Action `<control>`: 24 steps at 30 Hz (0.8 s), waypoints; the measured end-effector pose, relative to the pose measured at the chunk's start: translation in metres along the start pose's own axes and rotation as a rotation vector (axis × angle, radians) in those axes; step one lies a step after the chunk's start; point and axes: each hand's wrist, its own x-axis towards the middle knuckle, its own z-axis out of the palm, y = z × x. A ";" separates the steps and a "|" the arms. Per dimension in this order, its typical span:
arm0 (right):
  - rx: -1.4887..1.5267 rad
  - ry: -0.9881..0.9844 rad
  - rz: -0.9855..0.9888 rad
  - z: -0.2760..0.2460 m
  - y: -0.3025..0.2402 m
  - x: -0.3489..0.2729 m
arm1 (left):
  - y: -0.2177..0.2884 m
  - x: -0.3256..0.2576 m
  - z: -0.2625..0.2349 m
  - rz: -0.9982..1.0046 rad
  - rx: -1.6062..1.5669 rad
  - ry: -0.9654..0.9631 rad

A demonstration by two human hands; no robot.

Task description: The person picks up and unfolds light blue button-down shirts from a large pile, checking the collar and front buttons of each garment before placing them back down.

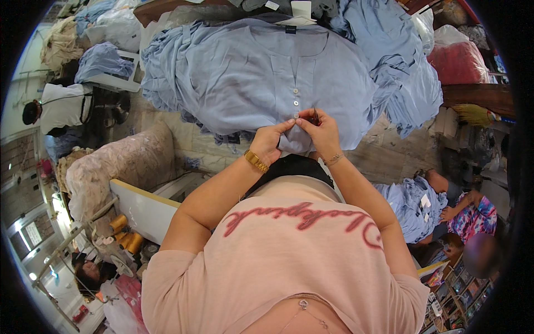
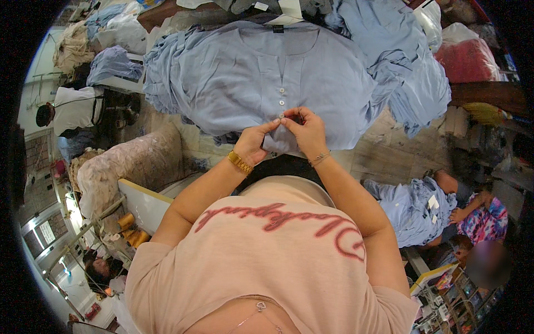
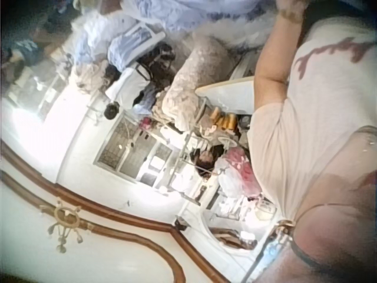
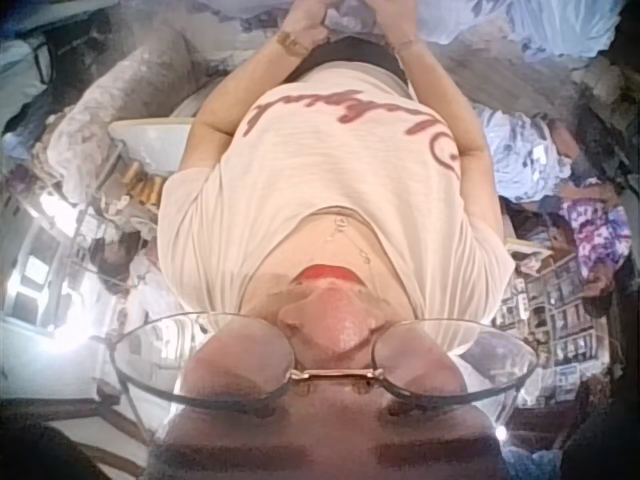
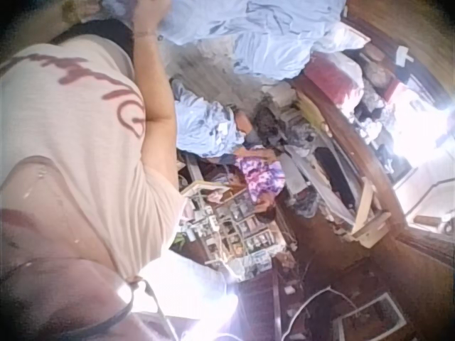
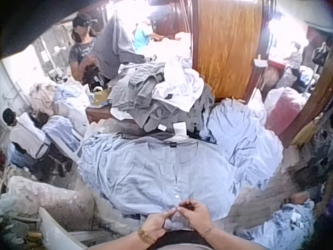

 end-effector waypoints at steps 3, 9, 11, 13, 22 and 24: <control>-0.048 -0.007 -0.011 0.002 0.001 -0.001 | -0.001 0.003 -0.004 0.007 -0.005 -0.024; -0.007 -0.034 0.004 0.001 0.009 -0.005 | 0.002 0.001 -0.002 -0.026 0.003 0.016; 0.046 -0.028 0.011 0.002 0.011 -0.005 | 0.002 0.002 -0.003 -0.022 0.009 0.010; 0.059 -0.029 0.012 0.003 0.014 -0.005 | 0.002 0.002 -0.003 -0.016 0.015 0.015; -0.611 0.052 -0.279 -0.023 0.020 -0.009 | 0.011 0.003 -0.039 0.186 0.377 0.345; -0.743 0.047 -0.334 -0.035 0.024 -0.010 | 0.024 -0.014 -0.033 0.220 0.199 0.297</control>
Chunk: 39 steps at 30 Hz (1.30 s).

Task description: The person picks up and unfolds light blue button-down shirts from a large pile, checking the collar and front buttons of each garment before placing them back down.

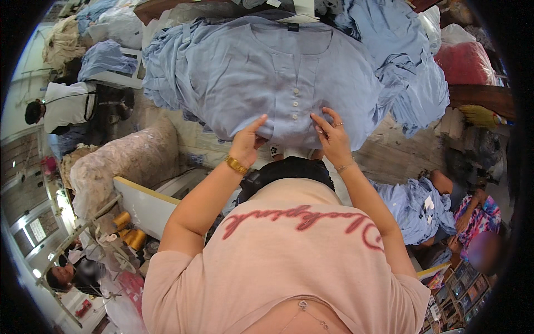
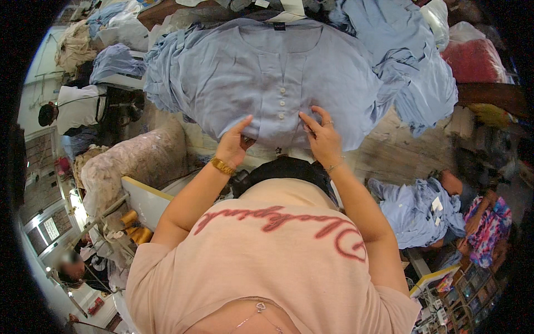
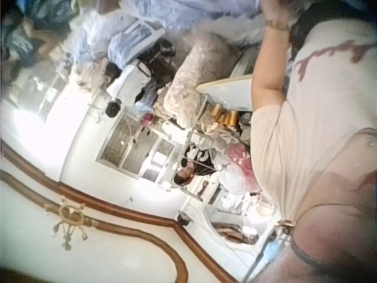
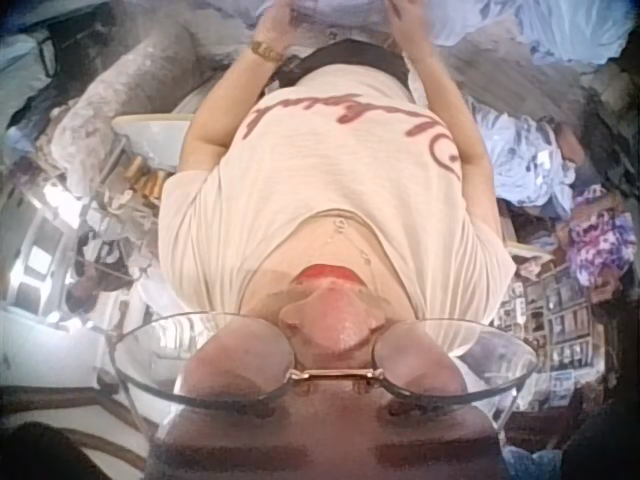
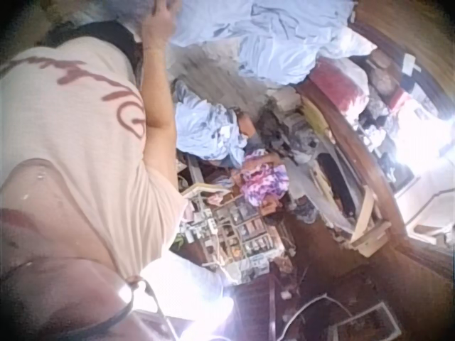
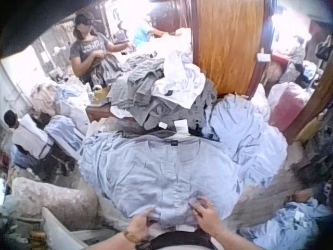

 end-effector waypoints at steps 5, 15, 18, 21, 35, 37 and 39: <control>-0.150 -0.017 -0.196 -0.008 0.013 0.000 | 0.000 0.001 -0.037 -0.043 0.014 0.010; -0.116 -0.008 -0.271 -0.001 -0.031 0.025 | -0.017 0.002 -0.052 -0.057 0.149 0.003; -0.195 -0.069 -0.312 0.005 -0.034 0.031 | -0.017 0.002 -0.051 -0.041 0.169 0.015; -0.171 -0.110 -0.340 0.006 -0.030 0.032 | -0.013 -0.002 -0.050 -0.010 0.181 0.017; -0.096 -0.059 -0.122 0.008 -0.022 0.065 | -0.014 0.004 -0.071 0.046 0.295 -0.015; -0.007 -0.065 -0.072 0.008 -0.020 0.071 | -0.008 -0.001 -0.070 0.048 0.393 -0.015; 0.057 -0.080 -0.008 0.007 -0.017 0.075 | 0.015 -0.012 -0.063 -0.057 0.900 -0.141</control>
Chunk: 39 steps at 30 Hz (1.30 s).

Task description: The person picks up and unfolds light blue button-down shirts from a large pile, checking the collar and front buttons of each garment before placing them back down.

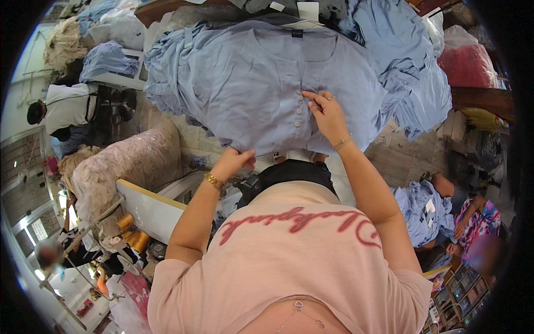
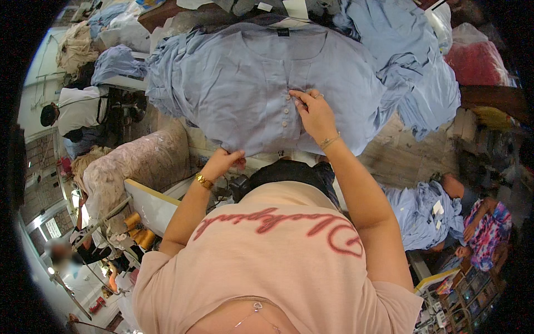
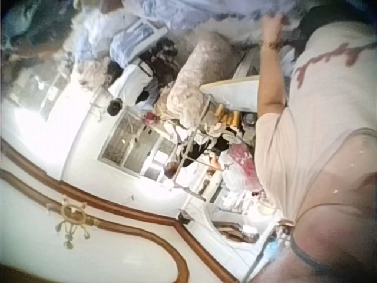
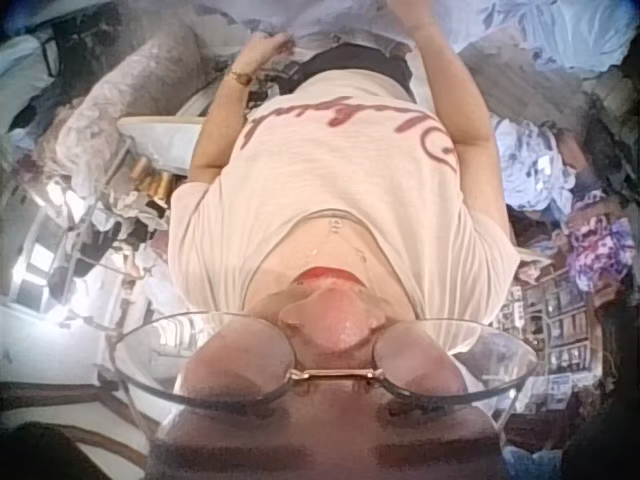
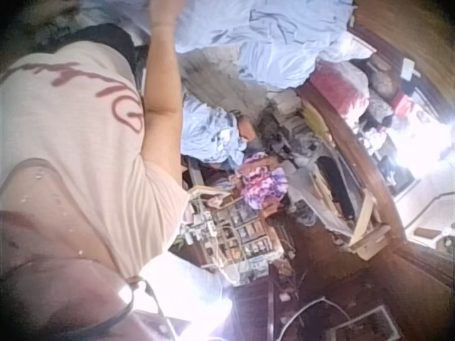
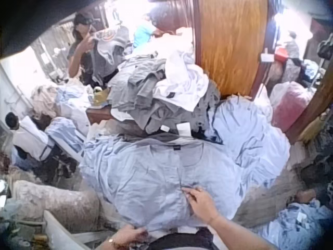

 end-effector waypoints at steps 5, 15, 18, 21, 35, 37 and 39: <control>0.044 0.064 -0.006 0.002 -0.008 0.003 | 0.056 -0.021 -0.007 0.093 0.386 -0.158; -0.082 0.221 -0.101 0.018 -0.002 0.011 | 0.102 0.056 0.050 0.829 0.466 0.591; 0.008 0.169 -0.010 0.015 -0.001 0.014 | 0.105 0.066 0.054 0.682 0.534 0.623; 0.076 0.135 0.035 0.014 0.001 0.016 | 0.105 0.068 0.052 0.578 0.600 0.572; 0.210 0.106 0.081 0.010 0.010 0.018 | 0.106 0.065 0.047 0.592 0.632 0.510; 0.073 0.106 0.061 0.004 0.010 0.015 | 0.105 0.062 0.044 0.592 0.615 0.500; -0.187 0.089 0.058 -0.007 0.005 0.011 | 0.099 0.054 0.037 0.641 0.644 0.543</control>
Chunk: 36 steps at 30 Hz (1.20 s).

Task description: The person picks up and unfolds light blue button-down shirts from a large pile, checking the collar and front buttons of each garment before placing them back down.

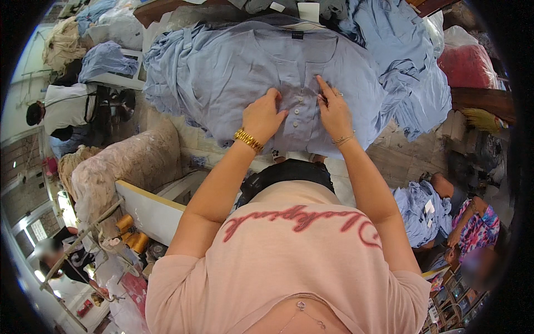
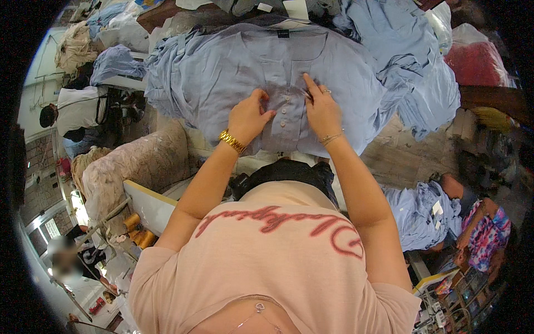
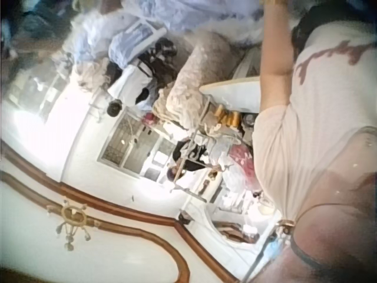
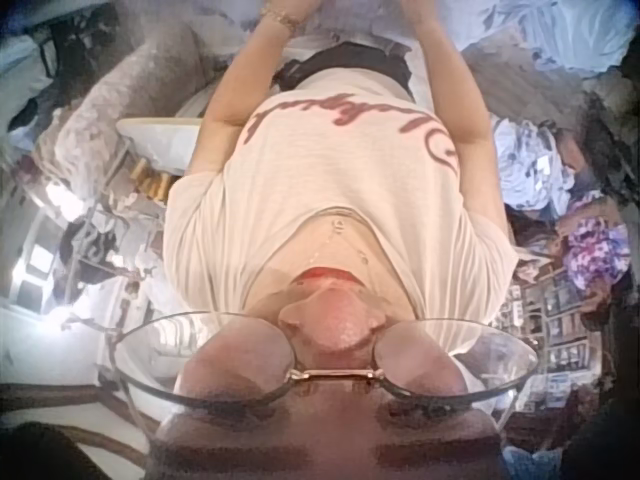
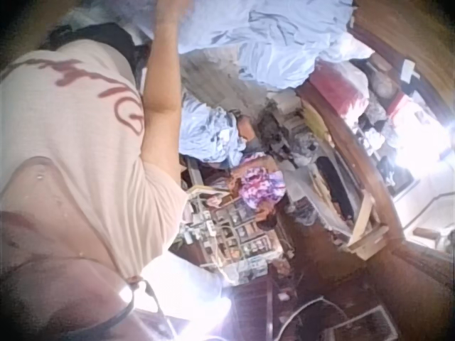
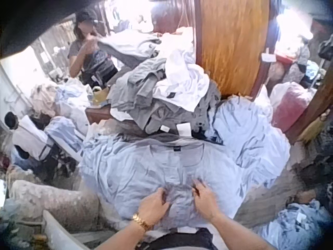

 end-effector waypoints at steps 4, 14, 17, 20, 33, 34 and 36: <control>-0.098 0.086 0.114 -0.021 0.025 0.002 | -0.020 -0.025 -0.023 -0.003 0.085 -0.003; 0.132 0.432 0.170 -0.035 0.100 -0.032 | -0.026 0.001 -0.062 0.132 -0.175 0.208; 0.294 0.315 0.038 -0.031 0.049 -0.015 | -0.020 0.060 -0.044 0.266 -0.070 0.357; 0.336 0.136 -0.068 -0.027 0.010 -0.005 | -0.011 0.092 -0.036 0.202 0.045 0.223; -0.145 -0.028 -0.311 0.002 -0.058 0.052 | -0.023 0.112 -0.045 0.001 -0.467 -0.028; -0.181 -0.039 -0.300 0.004 -0.061 0.055 | -0.023 0.111 -0.046 -0.004 -0.498 -0.039; -0.232 -0.056 -0.285 0.006 -0.064 0.059 | -0.022 0.110 -0.046 -0.008 -0.529 -0.062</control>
